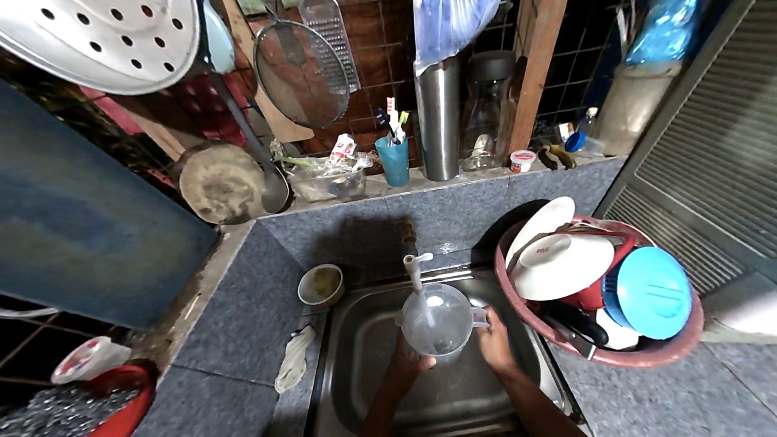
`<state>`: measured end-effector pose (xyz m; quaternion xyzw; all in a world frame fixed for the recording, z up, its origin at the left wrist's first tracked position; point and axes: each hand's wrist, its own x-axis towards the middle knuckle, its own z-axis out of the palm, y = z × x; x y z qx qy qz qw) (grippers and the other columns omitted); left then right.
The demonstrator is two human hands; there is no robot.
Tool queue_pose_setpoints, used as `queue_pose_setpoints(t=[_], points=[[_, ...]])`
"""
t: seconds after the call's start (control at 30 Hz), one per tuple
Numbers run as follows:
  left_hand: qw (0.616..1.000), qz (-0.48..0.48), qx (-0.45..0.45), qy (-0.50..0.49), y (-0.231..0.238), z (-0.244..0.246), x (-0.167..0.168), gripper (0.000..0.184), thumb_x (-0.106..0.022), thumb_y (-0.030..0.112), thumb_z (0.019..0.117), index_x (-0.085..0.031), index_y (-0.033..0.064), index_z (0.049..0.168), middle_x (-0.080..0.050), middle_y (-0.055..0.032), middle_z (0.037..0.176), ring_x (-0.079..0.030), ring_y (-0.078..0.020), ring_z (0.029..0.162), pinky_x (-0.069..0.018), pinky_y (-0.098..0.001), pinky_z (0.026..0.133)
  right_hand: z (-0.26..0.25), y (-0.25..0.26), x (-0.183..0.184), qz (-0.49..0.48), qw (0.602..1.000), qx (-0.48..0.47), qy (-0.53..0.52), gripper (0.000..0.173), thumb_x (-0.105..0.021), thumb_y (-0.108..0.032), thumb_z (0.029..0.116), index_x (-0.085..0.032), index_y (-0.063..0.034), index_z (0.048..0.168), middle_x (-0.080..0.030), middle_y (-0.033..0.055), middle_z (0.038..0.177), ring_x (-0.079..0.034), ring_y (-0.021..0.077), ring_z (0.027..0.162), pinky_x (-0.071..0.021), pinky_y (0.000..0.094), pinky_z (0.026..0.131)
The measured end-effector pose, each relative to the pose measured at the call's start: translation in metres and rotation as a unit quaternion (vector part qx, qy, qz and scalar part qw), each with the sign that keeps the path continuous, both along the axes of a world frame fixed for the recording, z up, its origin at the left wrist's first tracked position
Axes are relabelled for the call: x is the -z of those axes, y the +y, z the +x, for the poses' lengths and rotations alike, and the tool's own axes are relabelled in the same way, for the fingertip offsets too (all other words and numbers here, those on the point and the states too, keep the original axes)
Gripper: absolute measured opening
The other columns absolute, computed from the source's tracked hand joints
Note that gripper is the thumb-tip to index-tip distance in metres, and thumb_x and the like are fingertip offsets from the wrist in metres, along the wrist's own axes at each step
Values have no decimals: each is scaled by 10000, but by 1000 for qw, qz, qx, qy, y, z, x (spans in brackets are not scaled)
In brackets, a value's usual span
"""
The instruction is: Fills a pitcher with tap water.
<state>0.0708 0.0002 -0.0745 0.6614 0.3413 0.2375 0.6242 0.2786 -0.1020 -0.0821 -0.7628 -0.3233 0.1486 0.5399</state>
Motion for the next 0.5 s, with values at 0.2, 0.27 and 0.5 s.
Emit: queue_pose_setpoints(t=[0.2,0.27,0.5], points=[[1000,4,-5,-14,1,1,6,1280,-892,396,686,-108,-19,1608,-291,-219,1621,-417,-219,1444,-459,-340,1124,0,0,1,11,1000,-2,-1,239,-557,-34,984,-628,67,1189,-702,200,1035,-688,263,987,-550,451,921],[1000,-1,-6,-16,1,2,6,1272,-898,376,681,-118,-22,1604,-314,-221,1608,-436,-225,1429,-467,-341,1116,1,0,1,12,1000,-3,-4,236,-558,-32,980,-629,69,1182,-702,201,1036,-689,264,990,-551,454,922],[1000,5,5,-23,1,2,4,1276,-890,394,690,-106,-35,1601,-318,-221,1604,-438,-209,1427,-466,-325,1114,1,0,3,11,1000,-1,-2,234,-551,-34,989,-628,64,1188,-704,194,1037,-689,259,994,-549,446,928]])
